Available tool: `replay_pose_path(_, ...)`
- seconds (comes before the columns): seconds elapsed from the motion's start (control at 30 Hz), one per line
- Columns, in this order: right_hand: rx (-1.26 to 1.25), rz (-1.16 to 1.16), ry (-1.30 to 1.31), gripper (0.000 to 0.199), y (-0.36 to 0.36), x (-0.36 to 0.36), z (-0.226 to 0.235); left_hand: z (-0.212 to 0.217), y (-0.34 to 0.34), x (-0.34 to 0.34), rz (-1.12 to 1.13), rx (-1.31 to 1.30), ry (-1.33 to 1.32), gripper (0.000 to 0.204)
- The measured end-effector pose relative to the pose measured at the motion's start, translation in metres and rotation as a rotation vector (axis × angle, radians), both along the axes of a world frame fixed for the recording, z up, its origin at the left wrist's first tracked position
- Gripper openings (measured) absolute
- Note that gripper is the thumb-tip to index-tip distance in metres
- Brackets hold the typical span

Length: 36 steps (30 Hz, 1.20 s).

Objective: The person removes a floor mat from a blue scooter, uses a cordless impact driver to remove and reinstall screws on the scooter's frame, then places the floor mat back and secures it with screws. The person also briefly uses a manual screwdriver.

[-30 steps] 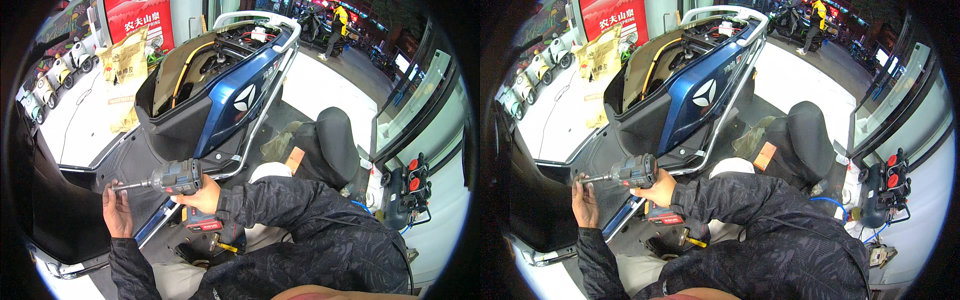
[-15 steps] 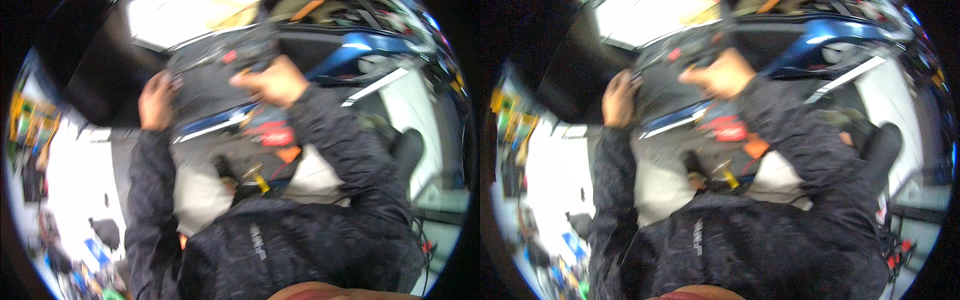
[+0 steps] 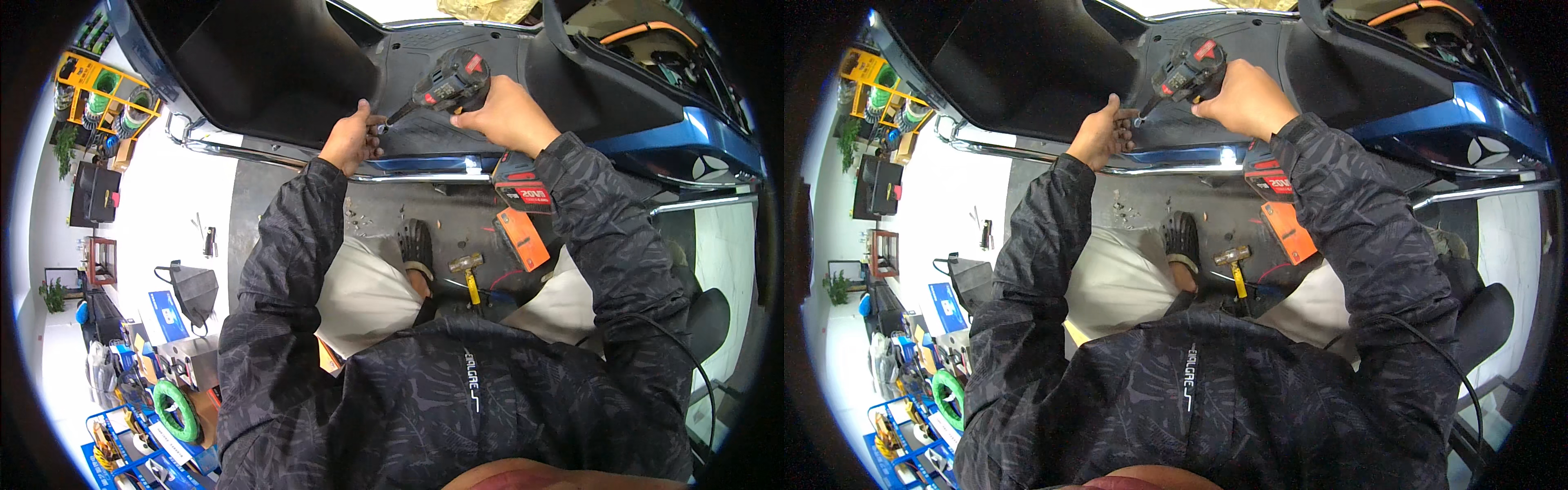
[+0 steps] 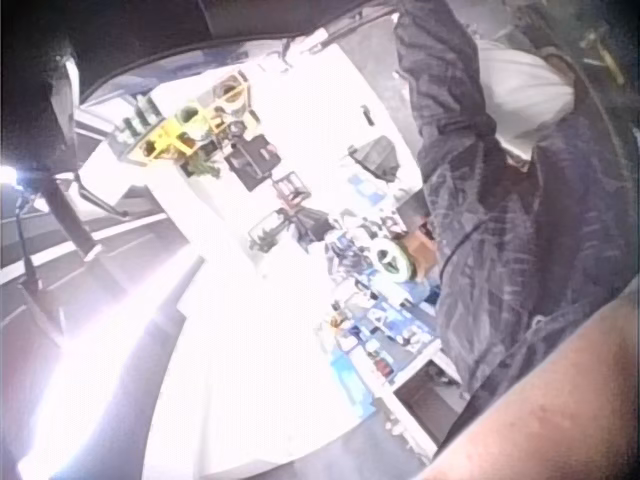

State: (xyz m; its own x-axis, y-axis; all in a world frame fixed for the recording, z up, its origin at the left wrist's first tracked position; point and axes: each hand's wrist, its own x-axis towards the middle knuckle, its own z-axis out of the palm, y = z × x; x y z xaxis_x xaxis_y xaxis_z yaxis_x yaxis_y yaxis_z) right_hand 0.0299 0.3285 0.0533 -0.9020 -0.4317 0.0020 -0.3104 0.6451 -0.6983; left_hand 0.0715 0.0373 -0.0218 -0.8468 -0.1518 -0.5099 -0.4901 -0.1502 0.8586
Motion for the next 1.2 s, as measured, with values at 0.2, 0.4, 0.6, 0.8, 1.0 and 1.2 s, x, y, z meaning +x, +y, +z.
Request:
replay_pose_path(0.2,0.169,0.091,0.062,0.049,-0.035,-0.018,-0.001,-0.028,-0.012,-0.013,0.000,-0.017,-0.082,0.081)
replay_pose_path(0.4,0.326,0.118,0.105,0.054,-0.072,-0.029,-0.001,-0.047,-0.014,-0.023,-0.049,-0.124,-0.090,0.075)
replay_pose_path(0.6,0.432,0.173,0.104,0.043,-0.098,-0.034,0.020,-0.041,-0.020,-0.035,-0.373,-0.860,0.062,0.063)
replay_pose_path(0.8,0.686,0.346,0.299,0.024,-0.146,-0.049,0.040,0.013,-0.022,-0.033,0.315,-0.037,0.404,0.048)
replay_pose_path(1.0,0.773,0.438,0.348,0.026,-0.168,-0.042,0.054,0.055,-0.021,-0.027,0.115,0.166,0.740,0.039)
replay_pose_path(1.2,0.898,0.319,0.246,0.026,-0.170,-0.046,0.061,0.050,-0.019,-0.043,0.062,0.038,0.812,0.030)
